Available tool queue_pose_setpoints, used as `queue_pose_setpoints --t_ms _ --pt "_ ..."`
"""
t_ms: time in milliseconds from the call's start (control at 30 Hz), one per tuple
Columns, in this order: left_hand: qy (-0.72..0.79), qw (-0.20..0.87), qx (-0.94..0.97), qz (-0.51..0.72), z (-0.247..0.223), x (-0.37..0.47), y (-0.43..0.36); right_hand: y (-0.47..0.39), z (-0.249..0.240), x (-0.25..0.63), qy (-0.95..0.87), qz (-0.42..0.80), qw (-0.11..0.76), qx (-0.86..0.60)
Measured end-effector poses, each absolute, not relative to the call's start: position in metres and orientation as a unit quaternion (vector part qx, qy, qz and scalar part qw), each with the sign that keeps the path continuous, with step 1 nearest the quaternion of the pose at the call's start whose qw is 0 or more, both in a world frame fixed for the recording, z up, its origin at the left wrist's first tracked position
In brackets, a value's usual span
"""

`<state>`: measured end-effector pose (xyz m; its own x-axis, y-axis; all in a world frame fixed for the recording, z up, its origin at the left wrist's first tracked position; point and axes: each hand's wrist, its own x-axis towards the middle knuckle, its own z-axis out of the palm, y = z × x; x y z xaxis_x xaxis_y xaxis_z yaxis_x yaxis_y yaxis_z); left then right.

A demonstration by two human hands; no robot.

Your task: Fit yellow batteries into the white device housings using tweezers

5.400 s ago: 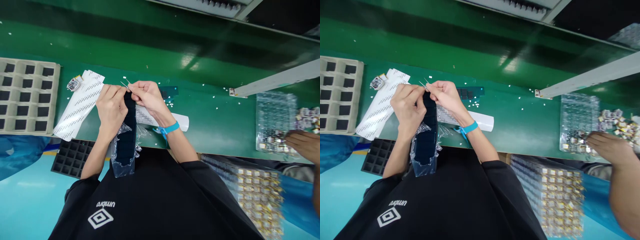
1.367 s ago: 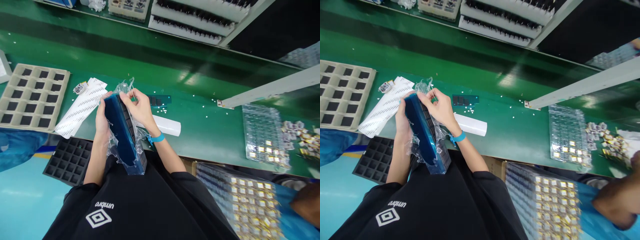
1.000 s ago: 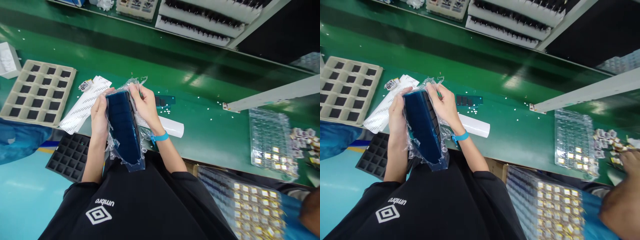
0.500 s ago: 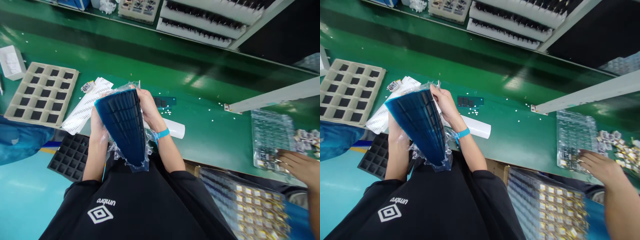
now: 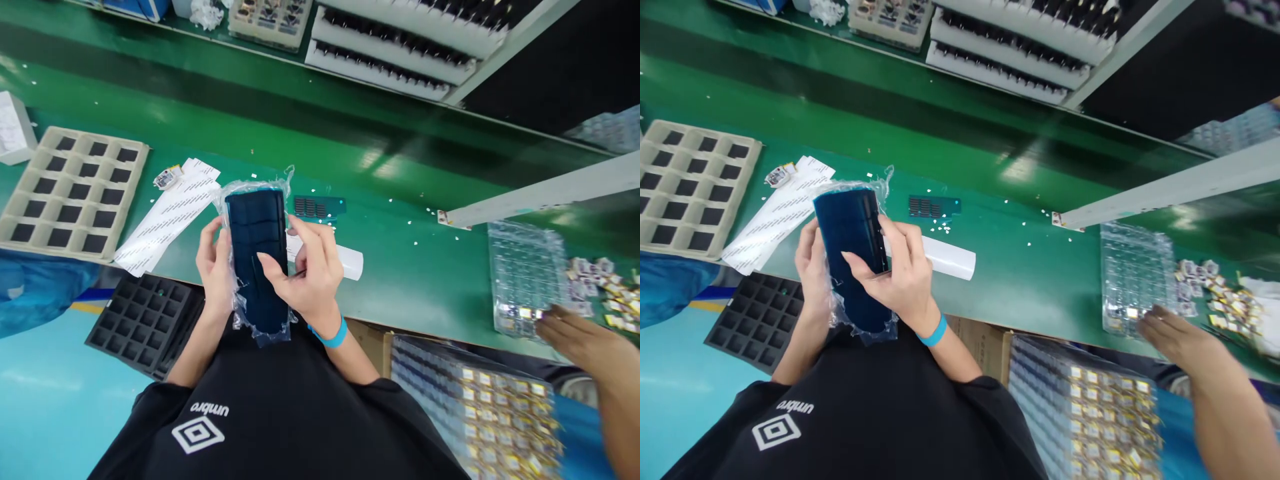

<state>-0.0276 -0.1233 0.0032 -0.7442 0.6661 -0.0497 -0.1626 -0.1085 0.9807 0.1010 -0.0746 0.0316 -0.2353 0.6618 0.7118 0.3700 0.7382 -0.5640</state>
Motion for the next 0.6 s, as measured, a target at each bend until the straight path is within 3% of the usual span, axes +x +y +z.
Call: queue_pose_setpoints --t_ms 133,300,400,600 --pt "0.629 0.09 0.367 0.68 0.018 -0.018 -0.122 -0.064 0.044 0.104 -0.769 0.226 0.457 -0.386" --pt "0.636 -0.023 0.515 0.575 0.037 -0.008 -0.117 -0.047 0.058 0.116 -0.718 0.33 0.422 -0.445" --pt "0.615 -0.009 0.561 0.555 0.048 -0.003 -0.112 -0.039 0.06 0.129 -0.674 0.425 0.39 -0.461" --pt "0.563 0.148 0.537 0.61 0.067 -0.007 -0.088 -0.026 0.057 0.146 -0.647 0.524 0.399 -0.385"
